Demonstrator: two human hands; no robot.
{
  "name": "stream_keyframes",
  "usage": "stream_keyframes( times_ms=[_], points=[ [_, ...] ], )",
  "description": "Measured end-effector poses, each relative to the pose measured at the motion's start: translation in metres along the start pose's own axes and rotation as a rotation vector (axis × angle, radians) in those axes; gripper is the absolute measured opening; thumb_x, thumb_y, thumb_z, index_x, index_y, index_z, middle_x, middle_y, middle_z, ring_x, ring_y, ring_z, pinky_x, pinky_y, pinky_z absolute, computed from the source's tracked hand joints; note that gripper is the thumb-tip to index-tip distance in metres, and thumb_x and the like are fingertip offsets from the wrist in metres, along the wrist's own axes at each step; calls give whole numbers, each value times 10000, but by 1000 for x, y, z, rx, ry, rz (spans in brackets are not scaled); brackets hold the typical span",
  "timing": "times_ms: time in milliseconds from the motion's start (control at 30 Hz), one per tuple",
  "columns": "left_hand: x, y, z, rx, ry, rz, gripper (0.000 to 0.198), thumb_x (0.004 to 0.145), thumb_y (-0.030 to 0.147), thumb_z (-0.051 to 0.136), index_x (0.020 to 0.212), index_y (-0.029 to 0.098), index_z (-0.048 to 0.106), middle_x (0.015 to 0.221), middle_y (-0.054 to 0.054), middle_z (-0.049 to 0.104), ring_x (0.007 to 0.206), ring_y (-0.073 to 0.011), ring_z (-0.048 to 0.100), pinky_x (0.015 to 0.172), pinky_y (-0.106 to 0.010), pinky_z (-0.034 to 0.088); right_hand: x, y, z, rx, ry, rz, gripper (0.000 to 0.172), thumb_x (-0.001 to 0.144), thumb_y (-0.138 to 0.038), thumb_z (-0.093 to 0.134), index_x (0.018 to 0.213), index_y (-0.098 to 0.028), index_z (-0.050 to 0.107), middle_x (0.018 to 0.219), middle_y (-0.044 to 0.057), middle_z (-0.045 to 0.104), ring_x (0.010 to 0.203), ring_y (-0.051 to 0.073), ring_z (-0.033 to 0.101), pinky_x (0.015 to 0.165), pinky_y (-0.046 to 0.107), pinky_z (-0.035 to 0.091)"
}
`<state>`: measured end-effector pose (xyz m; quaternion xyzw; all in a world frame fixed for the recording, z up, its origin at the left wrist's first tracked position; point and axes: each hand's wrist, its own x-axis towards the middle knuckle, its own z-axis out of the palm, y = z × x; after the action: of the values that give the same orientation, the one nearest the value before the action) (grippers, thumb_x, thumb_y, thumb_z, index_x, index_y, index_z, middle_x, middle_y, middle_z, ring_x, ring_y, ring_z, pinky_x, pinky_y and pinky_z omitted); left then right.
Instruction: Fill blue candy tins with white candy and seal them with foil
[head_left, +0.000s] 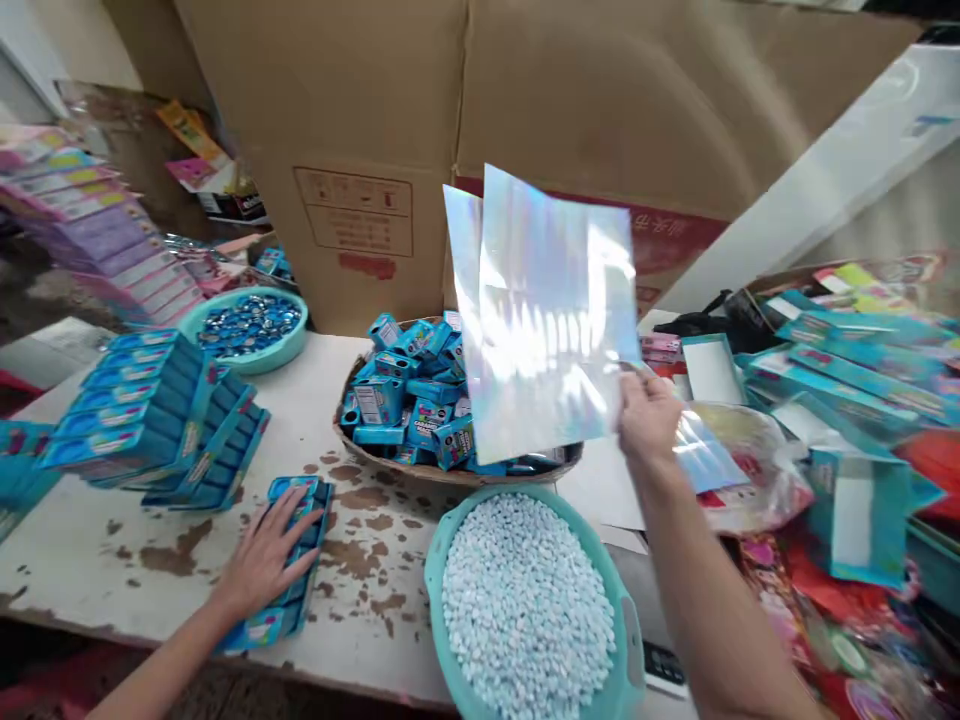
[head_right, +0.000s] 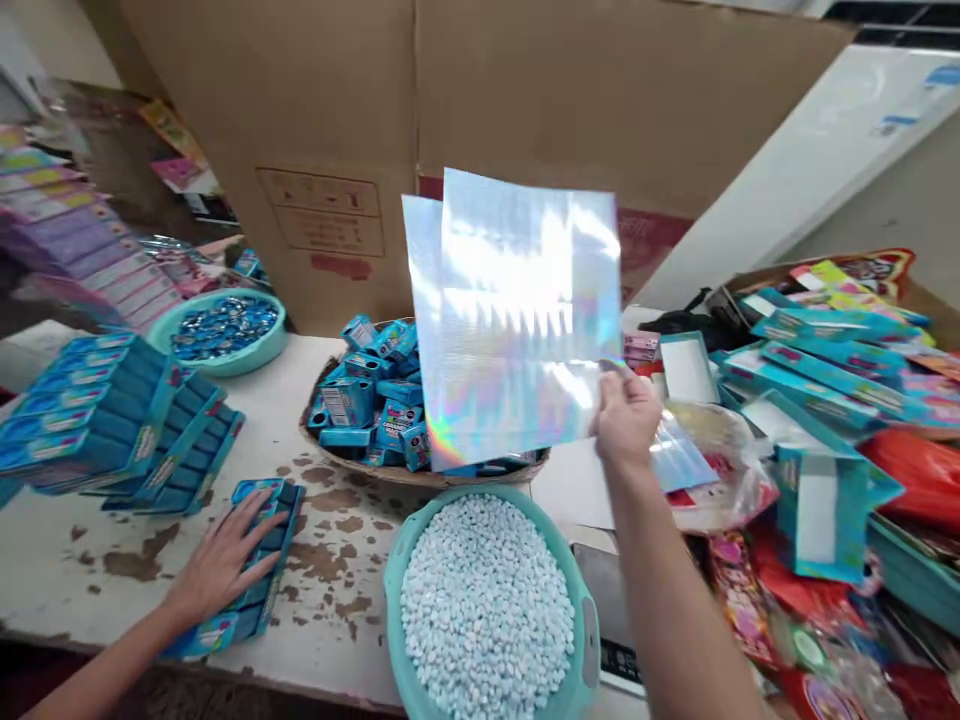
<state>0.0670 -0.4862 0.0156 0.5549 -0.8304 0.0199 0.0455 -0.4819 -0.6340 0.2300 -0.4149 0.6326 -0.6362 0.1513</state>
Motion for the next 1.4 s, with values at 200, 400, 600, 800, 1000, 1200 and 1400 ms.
stream_keyframes(
  times_ms=[200,400,600,800,1000,1200,1400],
  points=[
    [-6,0,-2,-16,8,-8,524,849,541,455,1310,298,513,1545,-79,176,1409,-292,186,1138,-510,145,-72,49,126,-162,-122,91,428,748,-448,465,935,-101,629,779,70,620,669,142,513,626,241,414],
    [-9,-4,0,-46,44,-18,504,867,523,443,1322,312,494,1547,-74,170,1416,-281,168,1140,-509,134,-116,68,158,-271,-120,161,364,692,-442,516,830,-119,607,721,76,610,672,185,525,625,274,413],
    [-18,-14,3,-231,118,-4,583,854,518,490,1387,305,392,1531,-73,227,1409,-287,185,1137,-527,128,-138,28,144,-269,-105,170,365,735,-456,520,895,-129,529,655,16,531,542,132,473,508,250,396],
    [7,-1,-53,-929,406,-392,523,858,461,520,1311,207,453,1362,-118,465,1302,-272,379,1095,-455,296,-206,-49,106,13,-201,191,397,771,-456,575,1031,-192,433,574,-71,440,393,67,357,389,189,323],
    [62,9,-155,-2236,-210,-348,769,751,756,428,1216,155,541,1082,-126,636,972,-261,611,796,-354,507,-320,-105,35,82,-226,360,406,781,-477,644,1015,-224,429,678,-27,569,530,101,520,477,188,439],
    [33,14,-174,-1926,-234,-316,279,680,303,765,808,128,589,637,26,560,566,-69,498,553,-170,387,-390,-104,2,50,-393,615,585,742,-505,681,1168,-231,387,1067,95,627,873,193,634,696,284,551],
    [-7,2,-158,-1834,-368,-325,299,680,334,751,781,113,576,706,-7,582,629,-84,520,611,-194,418,-388,-82,34,219,-315,552,779,729,-449,707,1367,-292,288,1122,69,617,922,190,634,763,320,551]
  ],
)
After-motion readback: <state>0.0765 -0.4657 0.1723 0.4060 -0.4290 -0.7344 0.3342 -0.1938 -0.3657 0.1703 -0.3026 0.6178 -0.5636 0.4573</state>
